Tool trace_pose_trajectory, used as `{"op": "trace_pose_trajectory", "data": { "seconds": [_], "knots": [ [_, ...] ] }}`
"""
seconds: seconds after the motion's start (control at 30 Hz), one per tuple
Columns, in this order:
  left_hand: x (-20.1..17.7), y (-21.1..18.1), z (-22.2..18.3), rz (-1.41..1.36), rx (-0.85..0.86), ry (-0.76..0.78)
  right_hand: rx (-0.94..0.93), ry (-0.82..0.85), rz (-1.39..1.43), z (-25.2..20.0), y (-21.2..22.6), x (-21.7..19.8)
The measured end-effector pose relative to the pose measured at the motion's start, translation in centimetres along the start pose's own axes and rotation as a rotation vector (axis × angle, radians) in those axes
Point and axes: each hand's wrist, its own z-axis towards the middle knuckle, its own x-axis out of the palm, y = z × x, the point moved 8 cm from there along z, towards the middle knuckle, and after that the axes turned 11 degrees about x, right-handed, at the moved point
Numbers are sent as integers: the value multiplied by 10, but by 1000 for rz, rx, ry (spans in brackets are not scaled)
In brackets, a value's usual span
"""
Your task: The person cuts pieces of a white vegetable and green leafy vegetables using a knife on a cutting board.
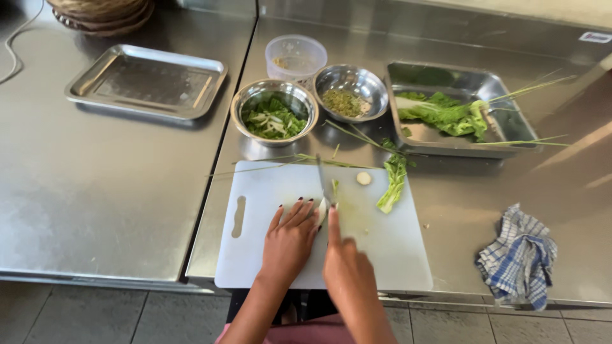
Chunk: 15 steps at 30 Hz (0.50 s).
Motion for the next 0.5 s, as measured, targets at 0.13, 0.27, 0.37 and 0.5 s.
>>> {"op": "trace_pose_trajectory", "data": {
  "seconds": [0.13,0.27,0.37,0.5],
  "knots": [
    [1,2,-1,-7,-10,-2,-35,8,-91,-25,-5,8],
    [0,4,-3,-61,-53,10,-83,13,93,-17,-15,-11],
    [-3,2,-1,-49,-32,-15,30,57,100,-5,-32,-26],
    [6,12,2,-64,-45,37,76,33,211,-4,-52,-46]
  ]
}}
